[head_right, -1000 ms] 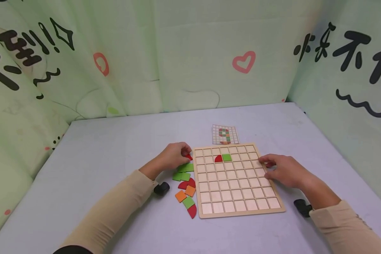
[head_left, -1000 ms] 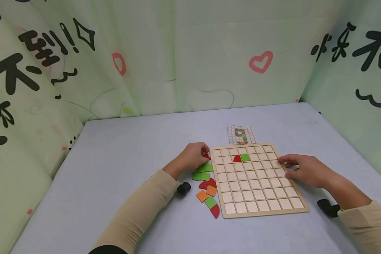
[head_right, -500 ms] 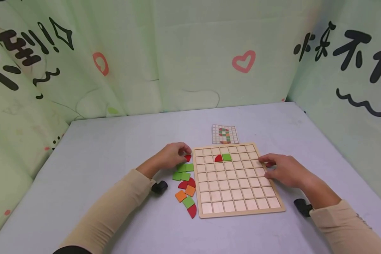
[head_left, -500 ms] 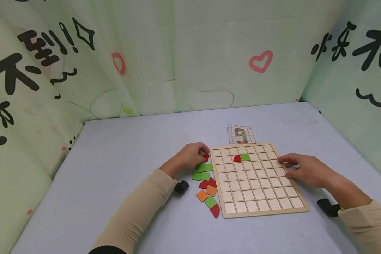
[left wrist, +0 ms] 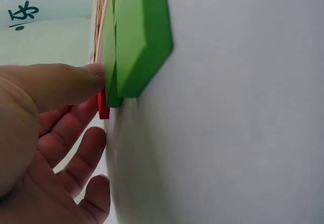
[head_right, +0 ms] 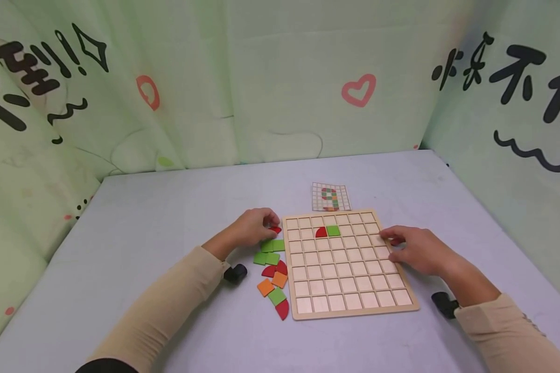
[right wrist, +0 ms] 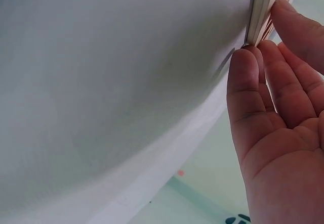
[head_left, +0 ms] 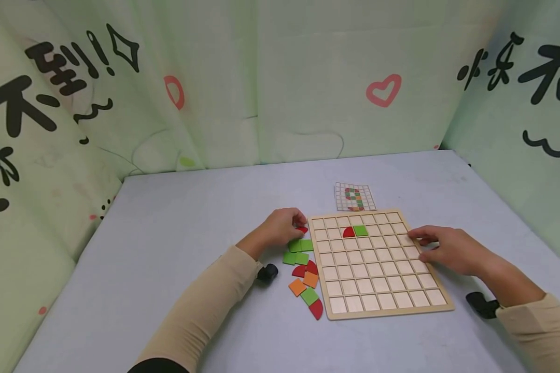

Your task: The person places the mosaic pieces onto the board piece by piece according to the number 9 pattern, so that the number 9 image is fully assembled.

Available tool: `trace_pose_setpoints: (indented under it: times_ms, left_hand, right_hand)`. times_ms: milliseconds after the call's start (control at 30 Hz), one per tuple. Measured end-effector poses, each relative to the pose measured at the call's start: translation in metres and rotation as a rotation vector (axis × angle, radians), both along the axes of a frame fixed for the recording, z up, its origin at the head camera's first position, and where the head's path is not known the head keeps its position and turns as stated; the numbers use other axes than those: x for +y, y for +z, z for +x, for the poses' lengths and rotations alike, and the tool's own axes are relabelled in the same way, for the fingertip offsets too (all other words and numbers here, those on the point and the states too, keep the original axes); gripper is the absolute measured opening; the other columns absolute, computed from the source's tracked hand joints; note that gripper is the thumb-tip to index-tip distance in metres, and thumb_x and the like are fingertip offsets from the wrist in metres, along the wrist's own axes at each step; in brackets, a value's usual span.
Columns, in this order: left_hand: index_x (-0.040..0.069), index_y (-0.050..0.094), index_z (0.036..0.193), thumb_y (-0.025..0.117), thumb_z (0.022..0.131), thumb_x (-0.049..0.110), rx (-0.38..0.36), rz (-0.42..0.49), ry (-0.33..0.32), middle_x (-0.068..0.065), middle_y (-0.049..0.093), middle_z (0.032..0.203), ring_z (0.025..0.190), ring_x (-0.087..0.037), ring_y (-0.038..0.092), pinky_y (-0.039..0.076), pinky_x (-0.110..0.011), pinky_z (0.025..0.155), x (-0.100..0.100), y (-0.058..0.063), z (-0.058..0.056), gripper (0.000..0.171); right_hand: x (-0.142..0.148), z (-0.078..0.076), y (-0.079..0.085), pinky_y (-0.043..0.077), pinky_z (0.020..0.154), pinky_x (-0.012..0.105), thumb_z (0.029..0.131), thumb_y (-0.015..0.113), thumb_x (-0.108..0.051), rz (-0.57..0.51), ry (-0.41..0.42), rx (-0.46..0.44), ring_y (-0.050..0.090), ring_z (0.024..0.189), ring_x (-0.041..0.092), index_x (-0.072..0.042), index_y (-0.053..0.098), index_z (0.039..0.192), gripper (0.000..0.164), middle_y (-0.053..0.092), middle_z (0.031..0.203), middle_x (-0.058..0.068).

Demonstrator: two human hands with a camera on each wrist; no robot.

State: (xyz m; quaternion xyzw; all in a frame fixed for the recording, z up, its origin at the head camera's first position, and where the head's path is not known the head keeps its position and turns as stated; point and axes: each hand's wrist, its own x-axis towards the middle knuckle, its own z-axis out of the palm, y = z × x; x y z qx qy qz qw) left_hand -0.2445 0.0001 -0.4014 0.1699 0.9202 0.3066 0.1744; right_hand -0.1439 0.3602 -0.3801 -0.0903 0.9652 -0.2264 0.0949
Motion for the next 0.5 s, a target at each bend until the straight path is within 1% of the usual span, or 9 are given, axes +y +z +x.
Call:
trace_pose_setpoints:
  times_ms: [133,300,400,500]
  left_hand:
    - [0.012,0.065,0.115,0.070,0.094,0.007,-0.021,0.014,-0.009,0.000,0.062,0.105,0.099,-0.019,0.055,0.052,-0.027,0.087,-0.0021,0.0018,0.0013,0.023]
    - [0.011,0.063,0.120,0.073,0.092,0.013,-0.010,0.019,-0.013,-0.002,0.062,0.109,0.101,-0.020,0.054,0.050,-0.030,0.090,-0.0046,0.0041,0.0020,0.029]
    - [0.010,0.063,0.120,0.075,0.091,0.015,0.008,0.003,-0.003,-0.002,0.062,0.107,0.100,-0.019,0.054,0.050,-0.030,0.089,-0.0051,0.0042,0.0015,0.031]
    - [0.010,0.064,0.117,0.075,0.091,0.014,0.009,-0.009,0.010,-0.001,0.061,0.103,0.098,-0.019,0.054,0.050,-0.029,0.088,-0.0053,0.0043,0.0012,0.029]
  right_hand:
    - [-0.0004,0.0002,0.0003,0.046,0.086,0.052,0.084,0.076,-0.012,-0.004,0.001,0.000,0.059,0.110,0.042,0.001,0.061,0.130,0.051,0.066,0.115,0.020]
    - [-0.0002,0.0006,0.0005,0.047,0.086,0.052,0.084,0.076,-0.012,-0.008,0.005,0.002,0.059,0.111,0.043,0.001,0.061,0.130,0.050,0.066,0.116,0.021]
    - [-0.0002,0.0006,0.0004,0.047,0.086,0.052,0.084,0.076,-0.012,-0.007,0.008,0.005,0.059,0.111,0.042,0.001,0.061,0.130,0.050,0.066,0.115,0.020]
    - [-0.0004,0.0004,0.0003,0.047,0.087,0.052,0.084,0.076,-0.012,-0.007,0.011,0.006,0.060,0.110,0.042,0.001,0.061,0.130,0.050,0.066,0.115,0.020]
